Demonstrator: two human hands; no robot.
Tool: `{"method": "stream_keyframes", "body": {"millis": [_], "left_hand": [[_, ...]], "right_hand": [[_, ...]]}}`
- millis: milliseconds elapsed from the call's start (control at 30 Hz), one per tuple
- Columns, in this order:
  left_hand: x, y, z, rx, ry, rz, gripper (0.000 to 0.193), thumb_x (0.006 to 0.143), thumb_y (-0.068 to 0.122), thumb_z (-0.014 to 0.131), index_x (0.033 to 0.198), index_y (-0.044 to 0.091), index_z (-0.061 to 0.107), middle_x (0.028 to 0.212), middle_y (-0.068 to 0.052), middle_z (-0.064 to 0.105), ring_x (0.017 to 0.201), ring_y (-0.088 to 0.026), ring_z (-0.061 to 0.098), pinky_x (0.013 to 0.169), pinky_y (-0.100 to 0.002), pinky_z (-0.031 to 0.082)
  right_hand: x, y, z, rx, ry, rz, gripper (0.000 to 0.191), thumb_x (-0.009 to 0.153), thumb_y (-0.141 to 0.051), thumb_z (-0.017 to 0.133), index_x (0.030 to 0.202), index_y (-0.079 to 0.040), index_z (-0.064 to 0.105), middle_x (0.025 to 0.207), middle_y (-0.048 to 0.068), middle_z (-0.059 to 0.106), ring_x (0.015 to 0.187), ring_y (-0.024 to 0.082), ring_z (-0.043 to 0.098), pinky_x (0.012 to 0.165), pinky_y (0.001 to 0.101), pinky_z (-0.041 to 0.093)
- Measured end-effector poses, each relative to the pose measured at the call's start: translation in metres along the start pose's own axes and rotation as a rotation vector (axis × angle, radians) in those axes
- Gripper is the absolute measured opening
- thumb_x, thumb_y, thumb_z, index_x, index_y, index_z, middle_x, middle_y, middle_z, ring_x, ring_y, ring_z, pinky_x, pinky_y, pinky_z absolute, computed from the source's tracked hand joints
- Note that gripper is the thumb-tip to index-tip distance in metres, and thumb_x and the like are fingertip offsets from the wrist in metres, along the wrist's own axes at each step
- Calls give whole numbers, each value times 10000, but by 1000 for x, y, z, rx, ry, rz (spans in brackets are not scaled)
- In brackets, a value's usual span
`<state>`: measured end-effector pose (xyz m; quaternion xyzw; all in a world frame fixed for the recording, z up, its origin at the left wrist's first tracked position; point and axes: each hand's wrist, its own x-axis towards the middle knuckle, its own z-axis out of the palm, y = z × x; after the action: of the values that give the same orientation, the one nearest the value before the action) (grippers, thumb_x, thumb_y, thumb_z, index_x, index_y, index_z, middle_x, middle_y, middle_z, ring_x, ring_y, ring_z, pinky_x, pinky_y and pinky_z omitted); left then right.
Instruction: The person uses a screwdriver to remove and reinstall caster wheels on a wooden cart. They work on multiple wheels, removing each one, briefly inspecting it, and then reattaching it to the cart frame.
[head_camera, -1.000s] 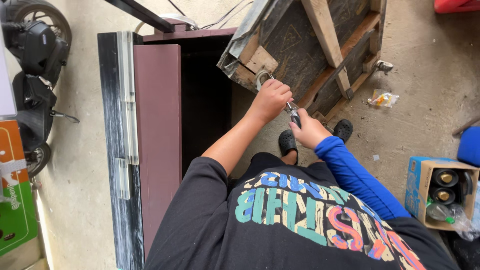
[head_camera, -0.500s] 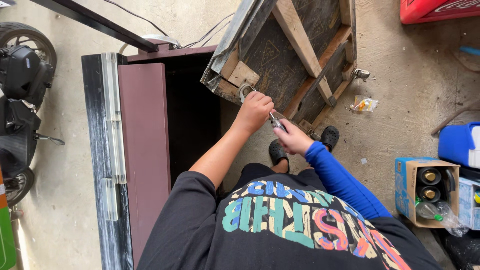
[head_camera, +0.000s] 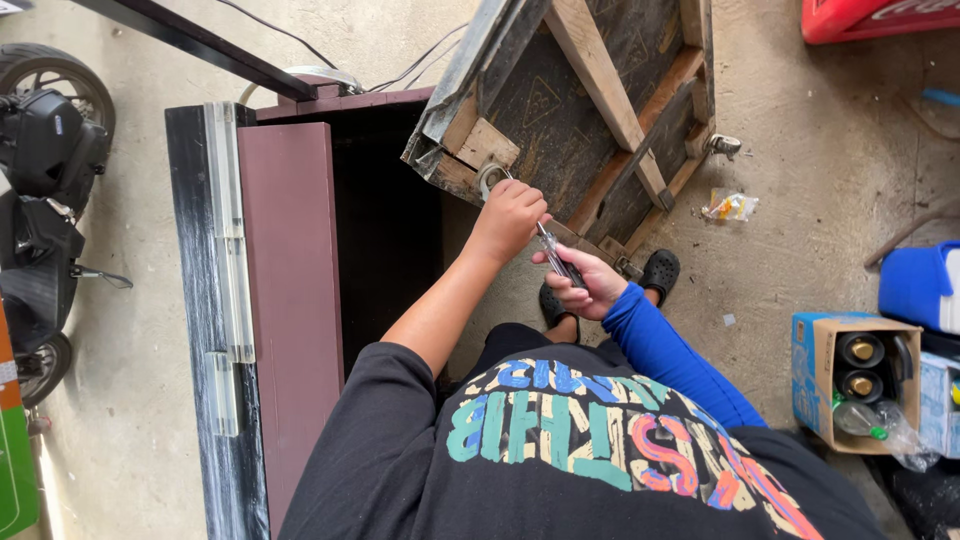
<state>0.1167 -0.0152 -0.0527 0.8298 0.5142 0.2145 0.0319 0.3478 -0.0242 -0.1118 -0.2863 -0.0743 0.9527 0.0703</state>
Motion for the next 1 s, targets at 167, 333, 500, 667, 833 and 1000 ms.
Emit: {"method": "stream_keyframes", "body": {"millis": [167, 333, 500, 667, 833, 1000], "left_hand": [[0, -2, 0, 8, -3, -2, 159, 730, 153, 773, 808, 116, 639, 917, -11, 635, 960, -226, 613, 947, -388, 467], [2, -1, 1, -1, -48, 1, 175, 756, 169, 797, 806, 105, 642, 888, -22, 619, 955, -232, 610, 952, -400, 467], [4, 2, 1, -37, -17, -16, 191, 761, 175, 812, 815, 97, 646, 910, -21, 630, 972, -238, 612, 945, -402, 460], [7, 2, -1, -15, -36, 11, 179, 756, 152, 808, 830, 92, 656, 941, -24, 640, 989, -234, 617, 980, -399, 459], [9, -3, -3, -87, -95, 67, 231, 720, 171, 810, 906, 85, 705, 1010, -21, 673, 1026, -230, 620, 985, -423, 442], [8, -7, 4, -86, -135, 99, 221, 763, 185, 825, 953, 111, 739, 1035, 11, 687, 1062, -215, 625, 1004, -430, 436]], "right_hand": [[12, 1, 7, -1583, 557, -497, 419, 1035, -426, 603, 1228, -55, 572, 759, 73, 640, 620, 160, 596, 559, 333, 474], [4, -1, 25, -1232, 492, -196, 435, 974, -425, 580, 1167, -39, 527, 712, 80, 603, 526, 195, 609, 466, 340, 483], [-2, 2, 5, -17, 5, -59, 479, 1082, -486, 454, 1134, -30, 592, 712, 14, 599, 507, 95, 574, 395, 232, 410], [11, 13, -22, 190, -273, -38, 404, 1172, -400, 511, 1207, -14, 625, 727, 49, 611, 467, 90, 547, 382, 219, 432], [15, 22, -14, -1450, 678, -570, 387, 1008, -427, 604, 1187, -85, 622, 821, 164, 694, 689, 349, 678, 656, 479, 526], [3, 18, -9, -981, 462, -567, 427, 1042, -444, 580, 1203, -53, 641, 810, 97, 679, 638, 198, 630, 573, 352, 505]]}}
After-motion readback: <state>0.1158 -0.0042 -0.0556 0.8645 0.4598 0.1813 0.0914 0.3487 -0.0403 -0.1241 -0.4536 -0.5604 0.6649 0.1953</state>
